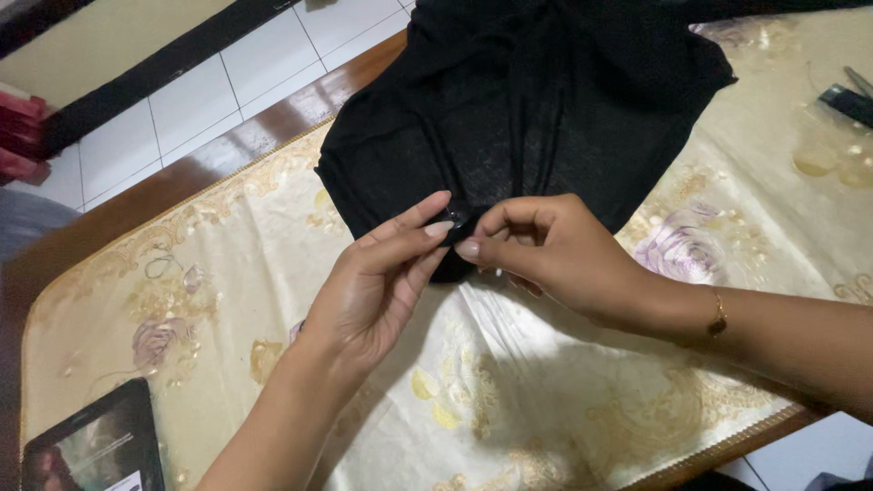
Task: The person threads a needle and sews a black button onto a black garment laid on a table, pushing the needle through the fabric and button repeatedly and pulling the thread taut. Scissors and spare buttons rest on the table beside a tablet playing a video.
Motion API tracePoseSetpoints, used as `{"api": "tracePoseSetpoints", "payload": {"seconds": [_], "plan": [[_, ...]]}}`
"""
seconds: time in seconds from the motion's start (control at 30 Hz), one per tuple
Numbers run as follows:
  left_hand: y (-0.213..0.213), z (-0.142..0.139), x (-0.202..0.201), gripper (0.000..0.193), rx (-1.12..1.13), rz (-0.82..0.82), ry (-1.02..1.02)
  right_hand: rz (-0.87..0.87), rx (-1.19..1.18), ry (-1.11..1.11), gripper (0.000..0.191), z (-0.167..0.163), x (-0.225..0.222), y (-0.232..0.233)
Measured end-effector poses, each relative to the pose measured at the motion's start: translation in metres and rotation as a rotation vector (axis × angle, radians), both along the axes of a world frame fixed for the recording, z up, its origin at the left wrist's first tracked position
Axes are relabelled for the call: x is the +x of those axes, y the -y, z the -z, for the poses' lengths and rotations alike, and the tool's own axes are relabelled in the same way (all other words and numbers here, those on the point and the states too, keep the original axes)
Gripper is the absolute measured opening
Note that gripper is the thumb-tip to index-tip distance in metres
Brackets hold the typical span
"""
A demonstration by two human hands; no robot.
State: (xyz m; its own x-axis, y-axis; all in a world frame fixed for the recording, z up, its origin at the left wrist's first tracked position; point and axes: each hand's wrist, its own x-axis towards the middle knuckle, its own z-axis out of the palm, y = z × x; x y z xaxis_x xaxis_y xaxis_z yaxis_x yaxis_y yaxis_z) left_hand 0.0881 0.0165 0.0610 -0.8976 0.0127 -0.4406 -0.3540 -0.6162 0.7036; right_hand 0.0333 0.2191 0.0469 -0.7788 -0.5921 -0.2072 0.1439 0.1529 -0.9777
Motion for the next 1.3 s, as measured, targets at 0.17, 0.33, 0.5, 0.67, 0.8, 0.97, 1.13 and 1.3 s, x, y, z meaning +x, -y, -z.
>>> {"api": "tracePoseSetpoints", "payload": {"seconds": [0.17, 0.33, 0.5, 0.67, 0.8, 0.97, 1.13, 1.3], "plan": [[-0.003, -0.001, 0.001, 0.043, -0.02, -0.007, 0.01, -0.001, -0.084, 0.02, 0.015, 0.0, -0.001, 0.002], [0.001, 0.0, -0.001, 0.041, 0.008, -0.033, -0.029, -0.029, 0.037, -0.06, 0.014, -0.001, 0.005, -0.001], [0.006, 0.004, -0.003, 0.04, 0.042, -0.024, -0.066, -0.042, 0.129, 0.052, 0.012, 0.009, 0.009, -0.013], [0.008, 0.004, -0.003, 0.039, 0.053, -0.044, -0.126, -0.034, -0.023, 0.309, 0.011, 0.027, 0.017, -0.033], [0.009, -0.001, -0.001, 0.039, 0.029, -0.065, -0.134, 0.152, 0.015, 0.489, 0.009, 0.033, 0.012, -0.055], [0.007, -0.006, 0.002, 0.039, 0.043, -0.041, -0.17, 0.328, 0.083, 0.439, 0.015, 0.015, 0.006, -0.078], [0.007, -0.005, 0.005, 0.038, 0.035, -0.032, -0.16, 0.684, 0.086, 0.35, 0.016, 0.0, 0.007, -0.099], [0.007, -0.003, 0.005, 0.038, 0.063, -0.034, -0.179, 0.476, -0.154, -0.32, 0.01, 0.006, -0.005, -0.124]]}}
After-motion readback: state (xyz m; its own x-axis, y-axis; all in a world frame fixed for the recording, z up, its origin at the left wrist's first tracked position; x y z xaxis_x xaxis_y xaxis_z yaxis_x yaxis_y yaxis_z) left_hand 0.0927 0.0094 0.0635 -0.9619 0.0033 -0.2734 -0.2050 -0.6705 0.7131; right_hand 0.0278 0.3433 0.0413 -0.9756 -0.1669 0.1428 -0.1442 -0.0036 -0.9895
